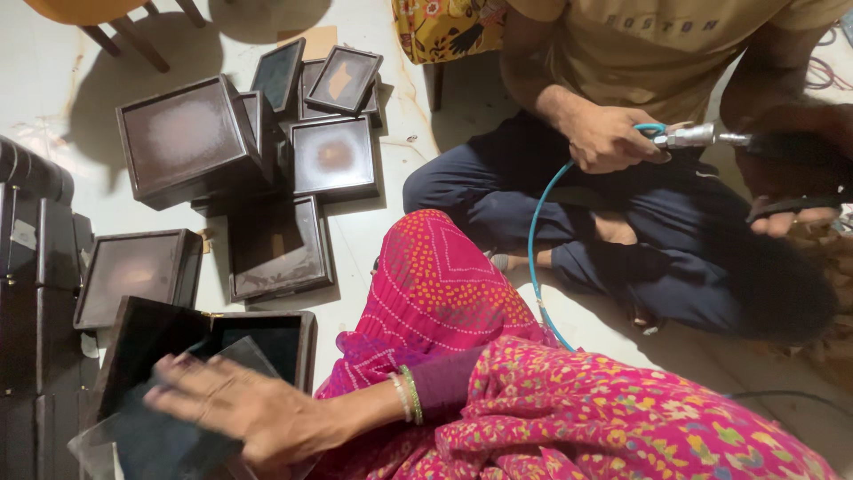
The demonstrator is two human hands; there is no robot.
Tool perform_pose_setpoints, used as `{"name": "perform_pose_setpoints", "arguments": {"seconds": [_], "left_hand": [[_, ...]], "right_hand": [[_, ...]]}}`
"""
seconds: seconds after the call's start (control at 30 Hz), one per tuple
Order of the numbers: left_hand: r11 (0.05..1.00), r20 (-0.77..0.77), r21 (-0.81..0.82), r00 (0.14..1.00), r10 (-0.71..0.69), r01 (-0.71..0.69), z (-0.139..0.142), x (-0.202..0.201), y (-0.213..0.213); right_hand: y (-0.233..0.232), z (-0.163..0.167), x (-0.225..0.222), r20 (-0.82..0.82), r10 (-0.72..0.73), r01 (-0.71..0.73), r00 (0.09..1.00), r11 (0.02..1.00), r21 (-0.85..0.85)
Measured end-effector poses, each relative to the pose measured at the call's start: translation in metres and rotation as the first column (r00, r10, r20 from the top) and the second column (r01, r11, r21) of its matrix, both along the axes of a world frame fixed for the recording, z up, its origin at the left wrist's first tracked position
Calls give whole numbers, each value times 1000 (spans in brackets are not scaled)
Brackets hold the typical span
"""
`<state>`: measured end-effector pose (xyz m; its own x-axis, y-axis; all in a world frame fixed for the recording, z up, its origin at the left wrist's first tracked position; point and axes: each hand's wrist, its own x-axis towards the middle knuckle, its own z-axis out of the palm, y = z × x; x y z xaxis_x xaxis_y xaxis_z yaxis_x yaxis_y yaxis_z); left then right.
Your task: The person sits on the floor and assembles small display boxes by inserting clear plastic inserts into dark wooden boxes. She wipes the inserts with a cloth, places them inside the boxes, and uses a handheld tool to secure or adjust the inserts. A coworker nearby uses a similar tool on other boxes.
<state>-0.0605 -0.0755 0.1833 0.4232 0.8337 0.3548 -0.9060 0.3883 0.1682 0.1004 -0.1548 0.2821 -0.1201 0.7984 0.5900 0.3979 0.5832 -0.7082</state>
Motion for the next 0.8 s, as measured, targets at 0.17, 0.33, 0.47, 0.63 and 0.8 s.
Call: {"name": "perform_pose_setpoints", "arguments": {"seconds": [0.17,0.33,0.47,0.63,0.8], "left_hand": [[999,117,-11,992,-49,51,14,-15,18],[927,414,-93,861,-295,362,4,-7,-10],[959,-39,-65,961,274,-276,-10,12,-25],[909,-313,143,853,417,-392,17,20,-15],[386,-383,832,90,919,-398,55,43,-38]], "right_hand": [[-40,-23,12,-134,31,-46,990,993,-106],[-65,-28,-5,-27,217,-217,976,976,16],[-37,-8,-15,56,196,-201,979,974,101],[-7,-24,-2,-351,203,-240,914,968,-66],[-18,-81,-11,-348,17,-322,937,427,-845]]}}
